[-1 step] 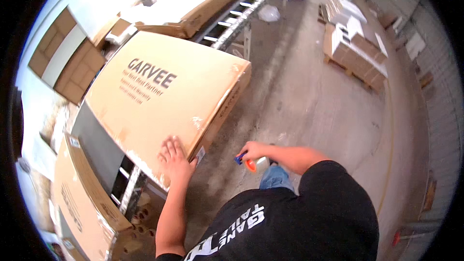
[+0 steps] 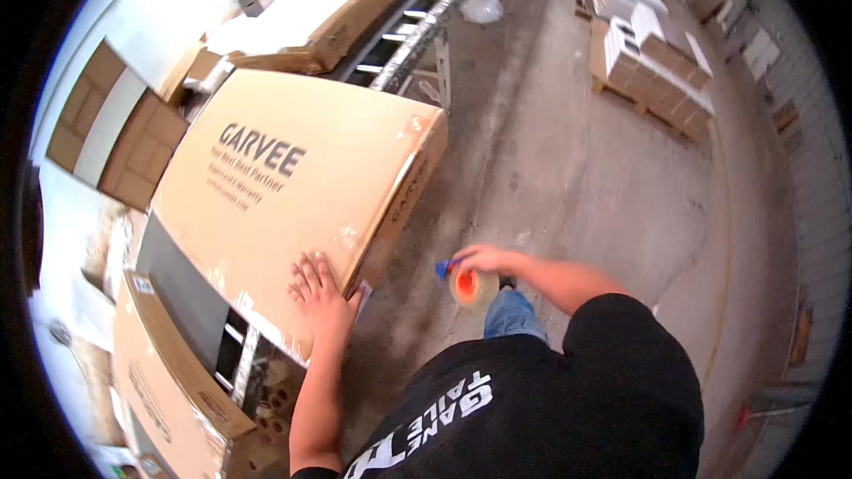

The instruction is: The person applies adhesive tape to the seams of cardboard boxes on a conveyor line using a tape dispenser.

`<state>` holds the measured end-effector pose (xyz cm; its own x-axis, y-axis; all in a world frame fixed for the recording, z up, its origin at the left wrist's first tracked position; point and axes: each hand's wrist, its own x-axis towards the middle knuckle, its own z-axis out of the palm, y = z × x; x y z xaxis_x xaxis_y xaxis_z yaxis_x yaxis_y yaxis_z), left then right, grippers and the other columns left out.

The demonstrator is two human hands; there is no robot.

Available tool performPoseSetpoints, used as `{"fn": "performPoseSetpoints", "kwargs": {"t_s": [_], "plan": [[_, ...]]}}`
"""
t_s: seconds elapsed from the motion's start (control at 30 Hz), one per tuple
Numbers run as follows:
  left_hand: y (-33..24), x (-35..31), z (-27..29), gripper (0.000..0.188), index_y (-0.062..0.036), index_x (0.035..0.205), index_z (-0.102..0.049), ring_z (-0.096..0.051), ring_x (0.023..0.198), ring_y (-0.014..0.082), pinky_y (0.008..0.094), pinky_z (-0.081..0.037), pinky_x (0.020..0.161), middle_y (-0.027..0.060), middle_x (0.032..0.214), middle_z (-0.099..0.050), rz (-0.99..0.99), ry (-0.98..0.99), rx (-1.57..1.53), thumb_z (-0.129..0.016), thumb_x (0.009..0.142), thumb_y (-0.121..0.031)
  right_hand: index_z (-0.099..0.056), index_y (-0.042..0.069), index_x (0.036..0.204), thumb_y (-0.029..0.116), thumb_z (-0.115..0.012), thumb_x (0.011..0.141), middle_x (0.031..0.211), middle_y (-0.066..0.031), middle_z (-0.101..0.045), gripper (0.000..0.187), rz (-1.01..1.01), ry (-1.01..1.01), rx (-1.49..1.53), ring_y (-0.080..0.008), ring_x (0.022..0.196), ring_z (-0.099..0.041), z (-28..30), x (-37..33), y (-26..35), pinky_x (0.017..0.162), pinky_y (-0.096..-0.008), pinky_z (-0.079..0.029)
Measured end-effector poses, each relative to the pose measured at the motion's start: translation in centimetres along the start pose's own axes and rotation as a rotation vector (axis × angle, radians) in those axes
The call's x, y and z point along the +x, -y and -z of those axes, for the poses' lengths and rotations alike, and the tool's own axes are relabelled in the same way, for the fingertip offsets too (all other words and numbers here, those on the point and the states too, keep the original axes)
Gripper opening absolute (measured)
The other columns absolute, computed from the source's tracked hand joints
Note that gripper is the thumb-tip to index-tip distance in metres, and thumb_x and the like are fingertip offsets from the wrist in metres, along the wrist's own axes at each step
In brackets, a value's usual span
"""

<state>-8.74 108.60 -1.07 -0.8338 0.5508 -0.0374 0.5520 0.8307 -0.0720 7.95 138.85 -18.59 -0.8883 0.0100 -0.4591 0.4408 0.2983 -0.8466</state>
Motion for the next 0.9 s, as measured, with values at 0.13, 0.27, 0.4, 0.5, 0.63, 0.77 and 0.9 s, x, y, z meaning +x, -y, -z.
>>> {"fn": "performPoseSetpoints", "kwargs": {"t_s": [0.13,0.27,0.4,0.5,0.63,0.77,0.9], "plan": [[-8.4,6.6,-1.3,0.098,-0.008,0.159,-0.023,-0.013,0.154,0.0352,0.0593,-0.009,0.122,0.0169,0.166,-0.019,-0.25,-0.185,0.075,-0.067,0.086,-0.056,-0.058,0.007,0.133,0.018,-0.06,0.086,0.123,-0.0088,-0.067,0.049,-0.189,-0.113,1.207,-0.0225,0.112,-0.065,12.7,-2.9,-1.2,0.099,-0.0405,-0.052],[-17.9,17.1,-0.8,0.094,-0.0035,0.158,-0.024,-0.018,0.153,0.0351,0.0559,-0.013,0.122,0.0181,0.164,-0.024,-0.305,-0.144,0.02,-0.065,0.088,-0.053,-0.054,0.006,0.141,0.014,-0.062,0.085,0.125,-0.0094,-0.066,0.058,-0.13,-0.094,1.167,-0.0193,0.111,-0.065,20.8,-3.4,0.6,0.099,-0.0381,-0.051],[-21.7,23.0,-0.4,0.09,0.0006,0.156,-0.025,-0.021,0.152,0.0357,0.0528,-0.017,0.122,0.0186,0.163,-0.027,-0.22,-0.12,0.035,-0.062,0.091,-0.051,-0.052,0.004,0.143,0.008,-0.064,0.081,0.127,-0.0093,-0.063,0.063,-0.068,0.042,0.918,-0.0152,0.11,-0.063,28.6,0.7,-1.3,0.098,-0.0314,-0.051],[-21.8,23.4,-0.4,0.088,0.0002,0.155,-0.027,-0.022,0.152,0.0369,0.0525,-0.017,0.122,0.0193,0.162,-0.028,-0.236,-0.115,0.033,-0.061,0.092,-0.051,-0.054,0.003,0.141,0.006,-0.063,0.078,0.126,-0.0101,-0.063,0.063,0.02,0.092,0.933,-0.0138,0.109,-0.061,33.4,4.7,-0.9,0.096,-0.0282,-0.051],[-22.1,24.1,0.2,0.083,0.0002,0.155,-0.028,-0.021,0.152,0.0382,0.0527,-0.015,0.122,0.0198,0.163,-0.026,-0.226,-0.095,-0.001,-0.059,0.094,-0.047,-0.058,0.0,0.137,0.008,-0.058,0.078,0.127,-0.012,-0.064,0.059,0.174,0.164,0.859,-0.0157,0.109,-0.062,39.4,9.3,1.9,0.098,-0.0291,-0.051],[-22.3,24.2,0.7,0.079,0.0006,0.155,-0.028,-0.02,0.152,0.039,0.0529,-0.015,0.122,0.0212,0.163,-0.025,-0.229,-0.059,-0.013,-0.057,0.096,-0.044,-0.059,0.0,0.137,0.012,-0.059,0.076,0.121,-0.0099,-0.066,0.062,0.237,0.245,0.834,-0.0111,0.096,-0.061,41.9,13.0,4.0,0.087,-0.0241,-0.049],[-21.8,23.8,0.6,0.076,0.001,0.155,-0.027,-0.019,0.152,0.0394,0.0529,-0.014,0.122,0.0219,0.163,-0.025,-0.246,-0.056,-0.021,-0.055,0.097,-0.04,-0.064,-0.001,0.13,0.011,-0.056,0.075,0.119,-0.0114,-0.068,0.057,0.241,0.243,0.64,-0.0146,0.102,-0.064,43.7,16.5,3.7,0.092,-0.0272,-0.052]]}}
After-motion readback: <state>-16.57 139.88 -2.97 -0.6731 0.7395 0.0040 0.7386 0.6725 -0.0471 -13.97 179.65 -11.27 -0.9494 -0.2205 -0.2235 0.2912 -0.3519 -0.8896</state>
